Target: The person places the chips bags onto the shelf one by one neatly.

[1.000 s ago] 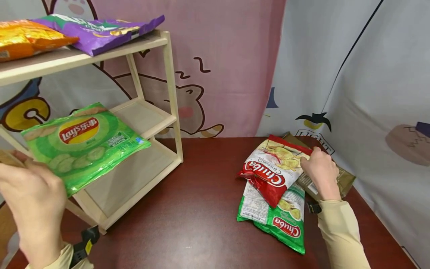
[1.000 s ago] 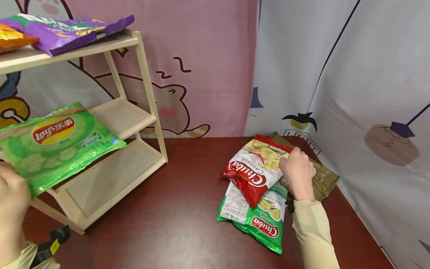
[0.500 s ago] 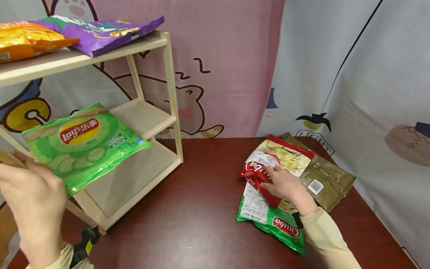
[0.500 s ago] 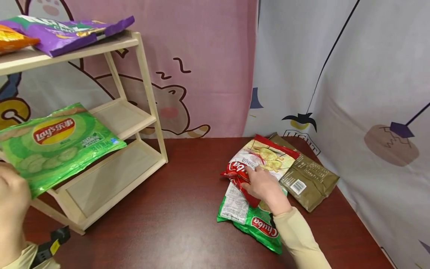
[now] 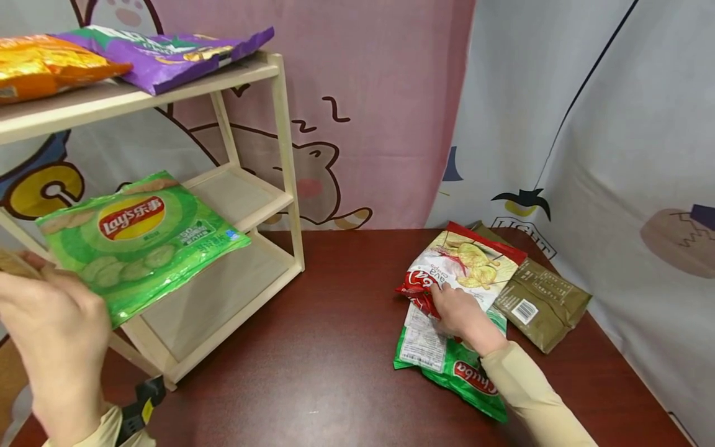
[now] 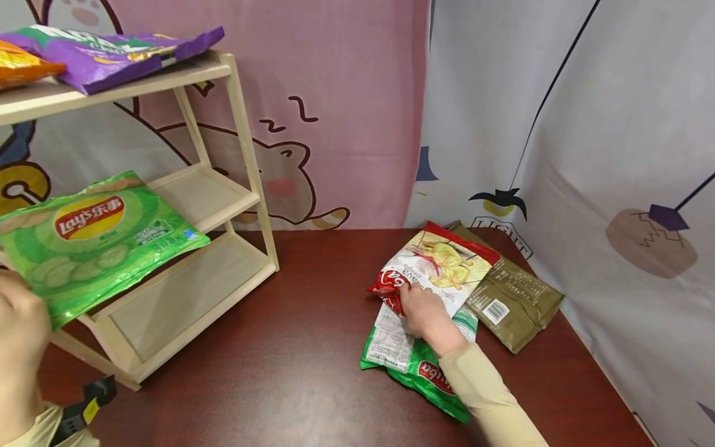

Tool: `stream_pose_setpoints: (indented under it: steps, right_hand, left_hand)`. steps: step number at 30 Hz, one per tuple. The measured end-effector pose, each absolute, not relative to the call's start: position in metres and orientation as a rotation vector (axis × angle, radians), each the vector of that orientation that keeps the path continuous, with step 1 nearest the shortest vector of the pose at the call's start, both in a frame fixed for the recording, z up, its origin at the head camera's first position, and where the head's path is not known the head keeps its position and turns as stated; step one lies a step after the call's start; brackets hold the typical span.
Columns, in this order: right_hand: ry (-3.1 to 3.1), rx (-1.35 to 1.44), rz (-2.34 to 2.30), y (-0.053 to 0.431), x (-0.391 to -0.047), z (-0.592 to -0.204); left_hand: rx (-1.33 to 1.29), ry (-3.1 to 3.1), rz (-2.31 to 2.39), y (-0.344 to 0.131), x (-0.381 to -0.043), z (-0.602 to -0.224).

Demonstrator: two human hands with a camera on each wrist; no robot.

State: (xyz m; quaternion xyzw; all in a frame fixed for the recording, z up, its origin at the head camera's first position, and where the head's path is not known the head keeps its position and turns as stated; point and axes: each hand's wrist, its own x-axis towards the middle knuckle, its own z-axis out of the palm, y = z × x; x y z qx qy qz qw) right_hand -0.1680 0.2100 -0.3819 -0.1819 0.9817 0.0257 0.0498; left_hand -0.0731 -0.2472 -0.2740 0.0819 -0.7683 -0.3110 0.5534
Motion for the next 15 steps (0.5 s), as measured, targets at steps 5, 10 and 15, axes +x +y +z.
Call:
stream_pose_setpoints:
  steps: [5, 10, 15]
  right_hand:
    - [3.03, -0.621, 0.019, 0.215, -0.173, -0.38]
    - [3.08, -0.696, -0.109, 0.217, -0.176, -0.377]
    - [3.068, -0.677, -0.232, 0.207, -0.174, -0.371]
  left_hand:
    - [0.192, -1.823, -0.728, -0.248, -0.073, -0.275]
    - [0.191, -1.828, -0.732, -0.248, -0.073, -0.274]
    - [0.186, -1.819, -0.739, -0.248, -0.073, -0.273]
